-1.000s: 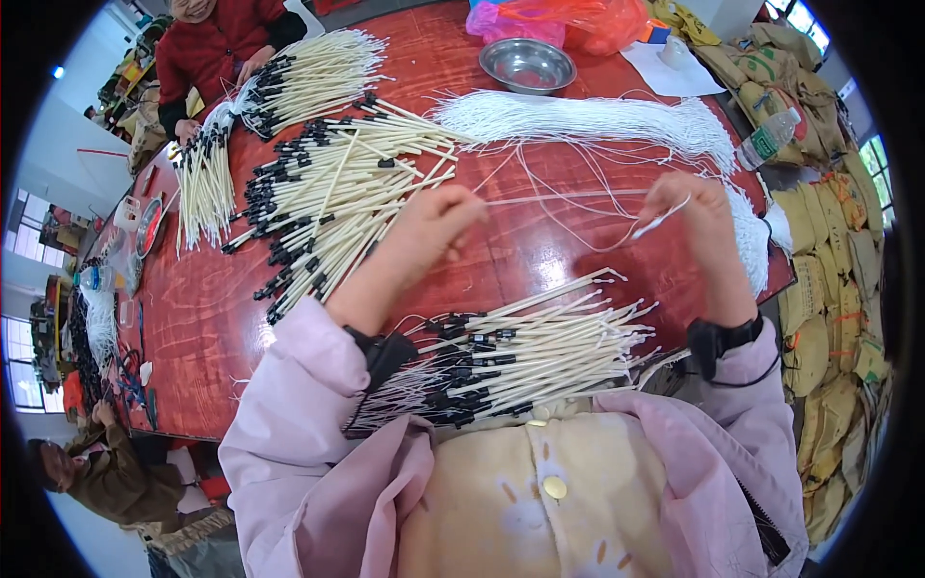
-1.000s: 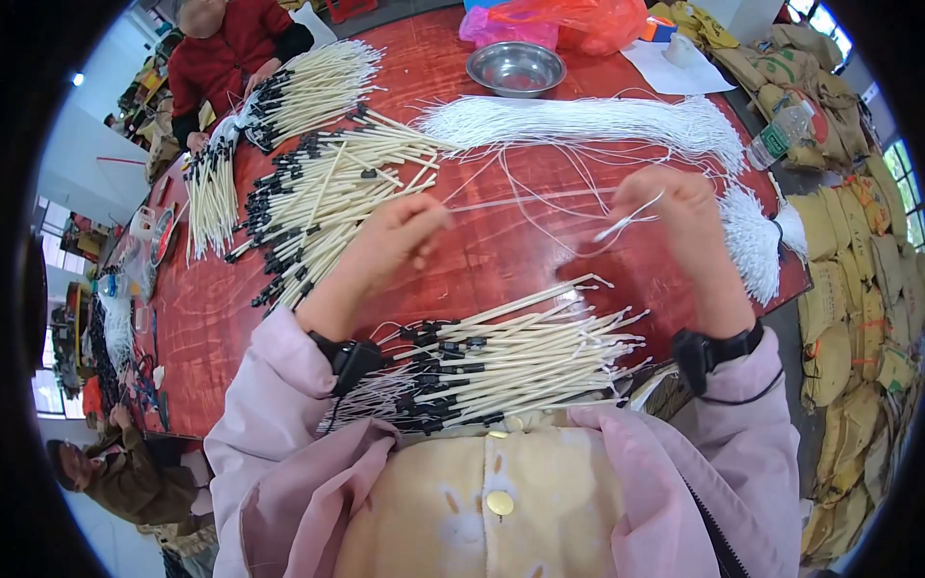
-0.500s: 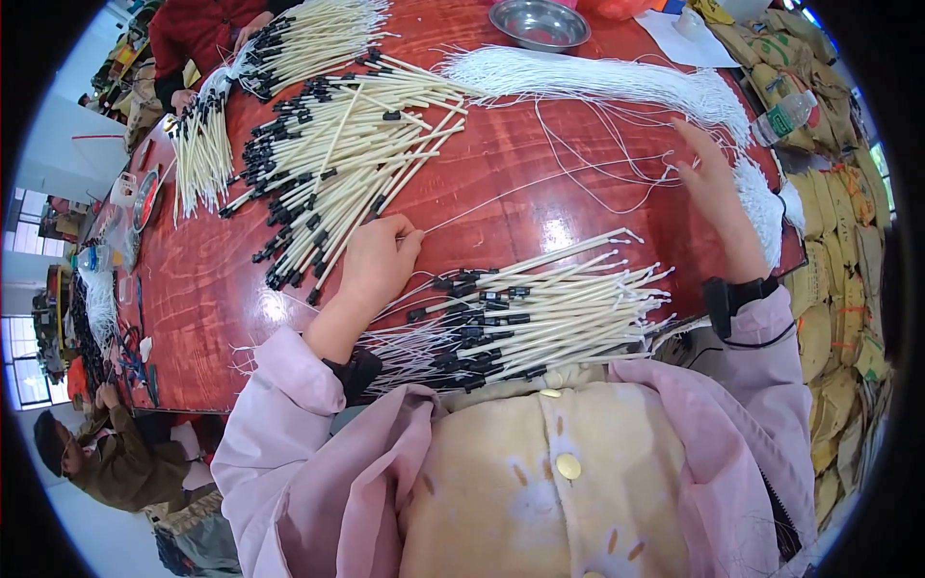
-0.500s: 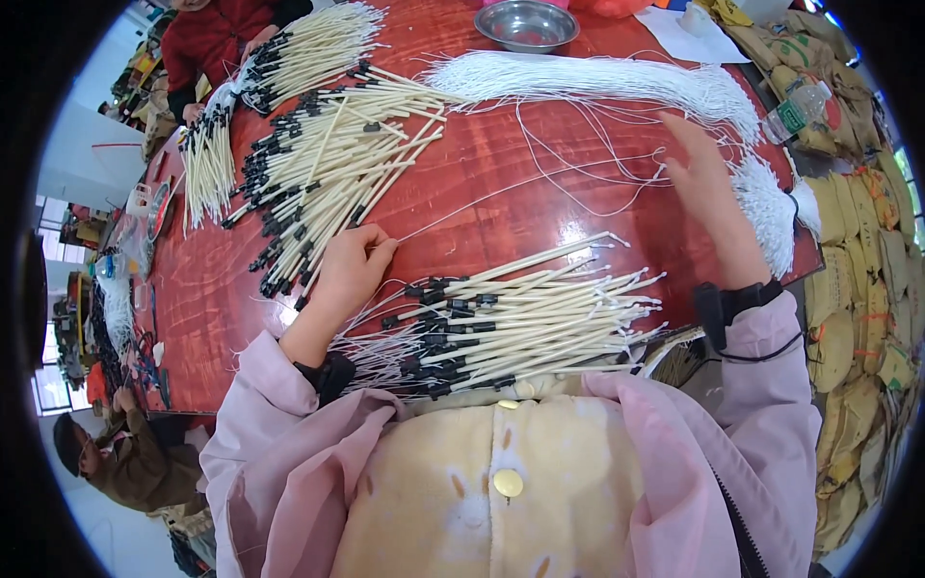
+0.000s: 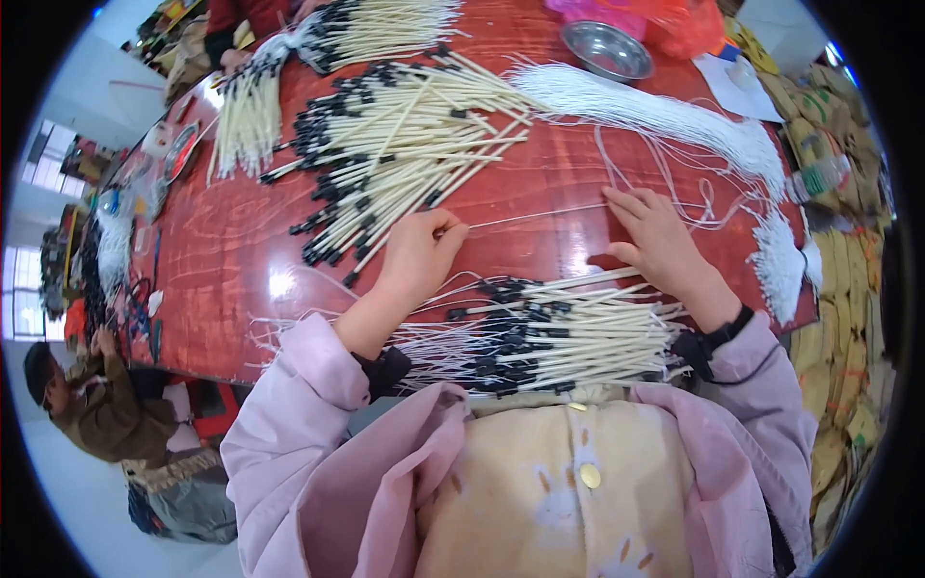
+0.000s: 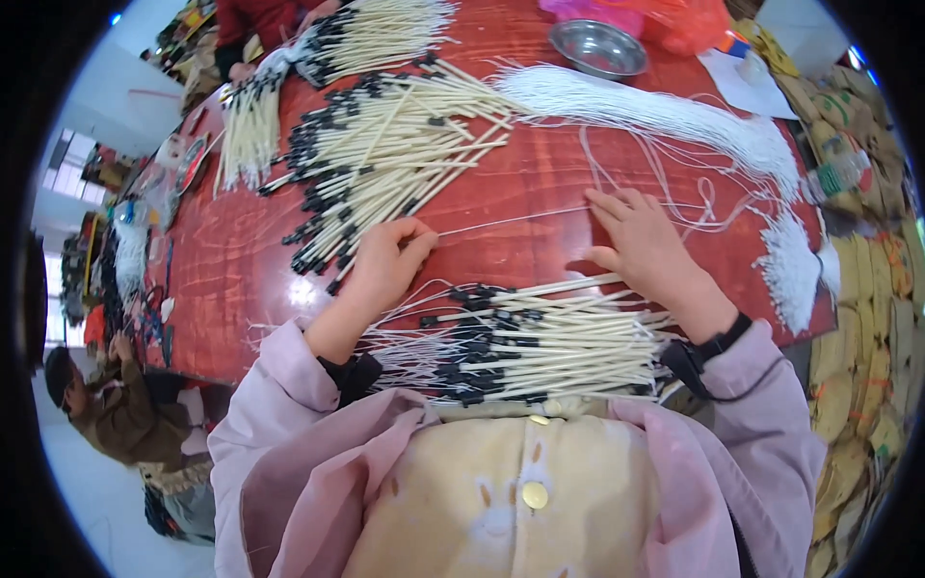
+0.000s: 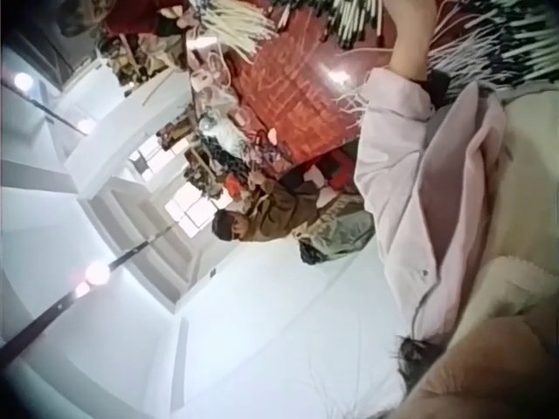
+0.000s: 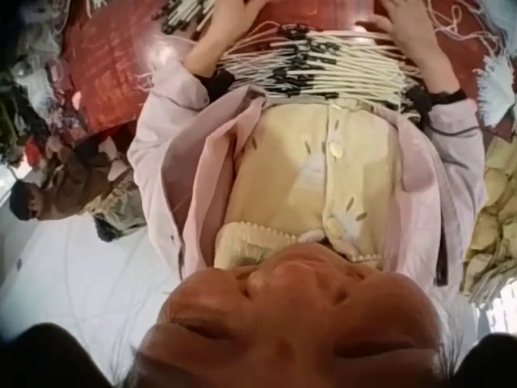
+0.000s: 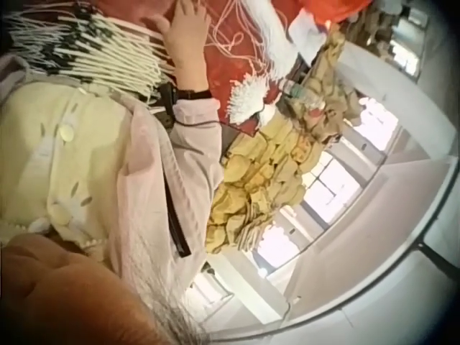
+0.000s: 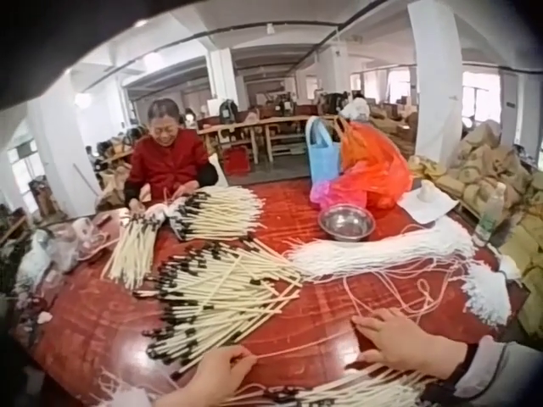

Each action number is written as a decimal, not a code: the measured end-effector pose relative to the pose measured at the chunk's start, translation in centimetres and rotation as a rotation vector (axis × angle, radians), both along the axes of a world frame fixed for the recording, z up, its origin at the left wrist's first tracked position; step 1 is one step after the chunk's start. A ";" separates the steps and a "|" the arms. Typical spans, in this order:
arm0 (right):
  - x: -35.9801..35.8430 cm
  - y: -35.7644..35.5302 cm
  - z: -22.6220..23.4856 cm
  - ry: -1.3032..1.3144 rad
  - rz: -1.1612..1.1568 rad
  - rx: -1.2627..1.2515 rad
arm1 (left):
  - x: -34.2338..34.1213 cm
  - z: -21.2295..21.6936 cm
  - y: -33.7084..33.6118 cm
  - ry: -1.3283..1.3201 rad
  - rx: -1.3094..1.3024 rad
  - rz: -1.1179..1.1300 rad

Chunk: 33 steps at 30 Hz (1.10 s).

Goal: Sorting and bundling thin wooden sticks on a production table.

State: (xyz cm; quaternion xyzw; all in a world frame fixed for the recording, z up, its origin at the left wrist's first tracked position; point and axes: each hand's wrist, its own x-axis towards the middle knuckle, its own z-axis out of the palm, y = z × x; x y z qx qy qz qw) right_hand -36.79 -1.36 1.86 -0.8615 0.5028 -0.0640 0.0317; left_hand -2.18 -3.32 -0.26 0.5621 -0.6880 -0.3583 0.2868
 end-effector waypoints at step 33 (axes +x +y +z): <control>-2.3 0.5 -2.3 -0.327 0.020 0.010 | -6.0 -0.2 -13.5 -0.769 -0.628 -0.347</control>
